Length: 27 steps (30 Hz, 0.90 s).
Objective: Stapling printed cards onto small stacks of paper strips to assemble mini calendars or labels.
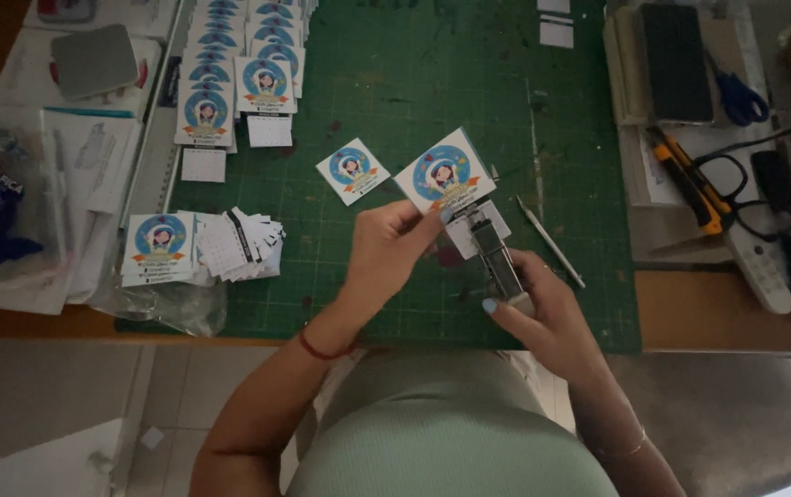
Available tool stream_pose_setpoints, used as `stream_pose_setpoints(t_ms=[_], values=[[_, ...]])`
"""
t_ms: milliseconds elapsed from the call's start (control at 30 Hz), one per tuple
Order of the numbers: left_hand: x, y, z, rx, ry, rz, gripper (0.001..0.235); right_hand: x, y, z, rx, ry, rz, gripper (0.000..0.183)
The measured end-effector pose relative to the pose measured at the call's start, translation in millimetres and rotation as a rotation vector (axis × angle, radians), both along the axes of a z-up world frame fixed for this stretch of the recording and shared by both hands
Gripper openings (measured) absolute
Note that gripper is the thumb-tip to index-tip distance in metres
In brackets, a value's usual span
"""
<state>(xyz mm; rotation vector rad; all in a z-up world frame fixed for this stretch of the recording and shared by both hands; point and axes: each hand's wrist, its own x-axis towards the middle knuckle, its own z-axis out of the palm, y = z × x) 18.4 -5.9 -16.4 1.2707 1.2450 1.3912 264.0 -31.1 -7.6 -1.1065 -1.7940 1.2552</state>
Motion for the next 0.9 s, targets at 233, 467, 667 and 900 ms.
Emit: stream_pose_setpoints(t_ms=[233, 467, 667, 900], values=[[3, -4, 13, 0.010, -0.026, -0.001, 0.035, 4, 6, -13, -0.003, 0.028, -0.007, 0.054], [1, -2, 6, 0.014, 0.021, -0.037, 0.035, -4, 8, -1, 0.005, 0.000, -0.017, 0.054], [2, -1, 18, 0.018, 0.010, -0.047, 0.037, 3, 9, -14, -0.043, -0.033, -0.062, 0.054], [0, 1, 19, 0.014, 0.058, -0.085, 0.033, 19, 15, -45, 0.005, -0.090, -0.094, 0.027]])
